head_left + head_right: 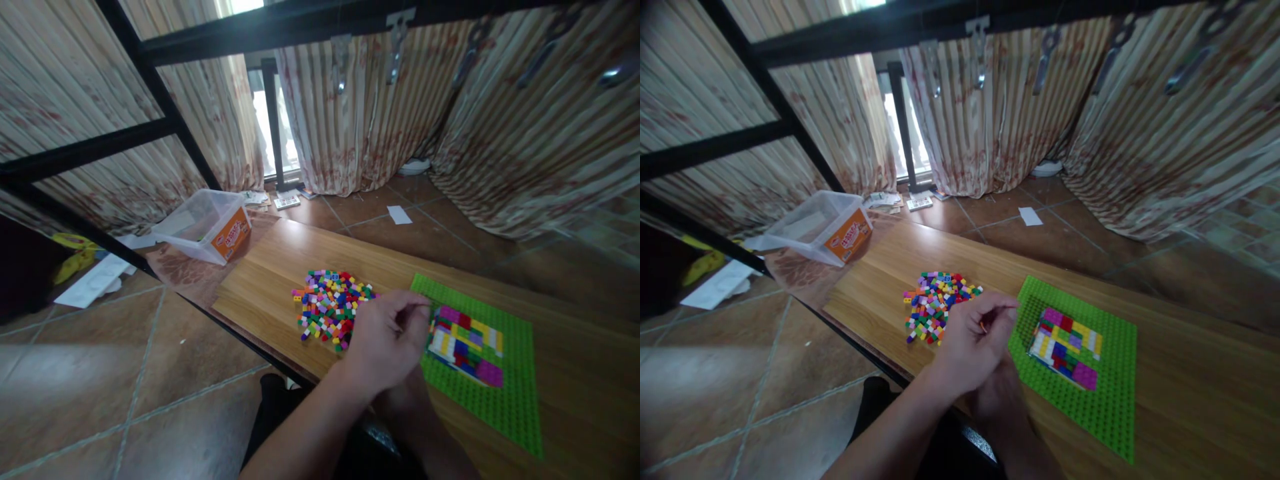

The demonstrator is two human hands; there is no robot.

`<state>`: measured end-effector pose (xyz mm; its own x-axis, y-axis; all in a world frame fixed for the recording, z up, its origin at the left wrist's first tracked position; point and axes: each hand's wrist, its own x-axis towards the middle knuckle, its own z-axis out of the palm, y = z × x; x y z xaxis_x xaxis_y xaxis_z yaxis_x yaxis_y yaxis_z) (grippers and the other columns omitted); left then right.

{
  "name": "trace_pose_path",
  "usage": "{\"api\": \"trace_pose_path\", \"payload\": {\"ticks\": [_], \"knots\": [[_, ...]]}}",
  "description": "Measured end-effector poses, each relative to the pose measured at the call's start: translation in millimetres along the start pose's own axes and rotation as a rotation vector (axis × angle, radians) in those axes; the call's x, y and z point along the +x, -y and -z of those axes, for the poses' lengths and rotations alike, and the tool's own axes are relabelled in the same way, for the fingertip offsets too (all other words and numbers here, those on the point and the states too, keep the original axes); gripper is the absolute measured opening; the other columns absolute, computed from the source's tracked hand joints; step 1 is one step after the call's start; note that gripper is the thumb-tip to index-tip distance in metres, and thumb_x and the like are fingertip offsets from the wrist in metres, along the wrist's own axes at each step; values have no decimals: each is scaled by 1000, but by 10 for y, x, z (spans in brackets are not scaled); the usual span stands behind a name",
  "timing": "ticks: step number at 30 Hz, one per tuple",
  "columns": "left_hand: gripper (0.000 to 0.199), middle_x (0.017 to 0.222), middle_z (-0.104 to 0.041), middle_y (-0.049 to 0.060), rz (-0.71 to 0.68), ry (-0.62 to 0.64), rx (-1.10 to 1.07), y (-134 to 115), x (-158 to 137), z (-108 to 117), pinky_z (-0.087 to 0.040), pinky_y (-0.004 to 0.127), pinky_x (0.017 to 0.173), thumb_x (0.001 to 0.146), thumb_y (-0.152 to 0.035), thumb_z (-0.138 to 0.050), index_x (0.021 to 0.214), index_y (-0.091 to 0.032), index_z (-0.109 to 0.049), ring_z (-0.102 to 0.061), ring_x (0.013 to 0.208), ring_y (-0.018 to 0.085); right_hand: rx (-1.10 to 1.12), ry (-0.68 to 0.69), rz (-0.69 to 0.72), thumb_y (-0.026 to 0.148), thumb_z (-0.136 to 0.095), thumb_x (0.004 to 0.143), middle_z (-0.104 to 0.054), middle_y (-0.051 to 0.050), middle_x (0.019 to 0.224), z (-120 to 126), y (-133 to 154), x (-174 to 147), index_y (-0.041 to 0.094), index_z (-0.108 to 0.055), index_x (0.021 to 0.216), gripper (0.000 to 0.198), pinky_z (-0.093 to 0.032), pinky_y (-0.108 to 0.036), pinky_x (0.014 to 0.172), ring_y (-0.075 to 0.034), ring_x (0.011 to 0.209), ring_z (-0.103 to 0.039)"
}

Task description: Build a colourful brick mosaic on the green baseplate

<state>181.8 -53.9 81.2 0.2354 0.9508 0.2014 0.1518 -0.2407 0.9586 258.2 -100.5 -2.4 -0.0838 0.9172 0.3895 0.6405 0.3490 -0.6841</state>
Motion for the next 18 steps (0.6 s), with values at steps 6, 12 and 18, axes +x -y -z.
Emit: {"api": "trace_pose_path", "payload": {"ticks": [6, 12, 18], "knots": [[16, 73, -66, 3, 290, -86, 801, 187, 102, 686, -41, 28, 64, 79, -33, -58, 81, -20, -66, -60, 70, 18, -73, 17, 97, 21, -48, 91, -68, -4, 81, 149, 88, 52, 22, -67, 93, 19, -46, -34, 74, -19, 77, -59], [23, 82, -68, 5, 444, 47, 1042, 213, 69, 886, -38, 27, 63, 74, -39, -63, 87, -20, -64, -62, 77, 21, -26, -21, 74, 19, -50, 92, -66, -2, 80, 186, 124, 76, 22, -67, 93, 16, -43, -32, 74, -17, 77, -58], [16, 90, -70, 5, 450, 96, 1122, 292, 98, 832, -40, 28, 67, 73, -29, -62, 87, -22, -64, -63, 84, 22, 1, -1, 50, 18, -52, 92, -67, -3, 80, 228, 110, 71, 21, -67, 94, 16, -40, -30, 73, -16, 77, -59]]}}
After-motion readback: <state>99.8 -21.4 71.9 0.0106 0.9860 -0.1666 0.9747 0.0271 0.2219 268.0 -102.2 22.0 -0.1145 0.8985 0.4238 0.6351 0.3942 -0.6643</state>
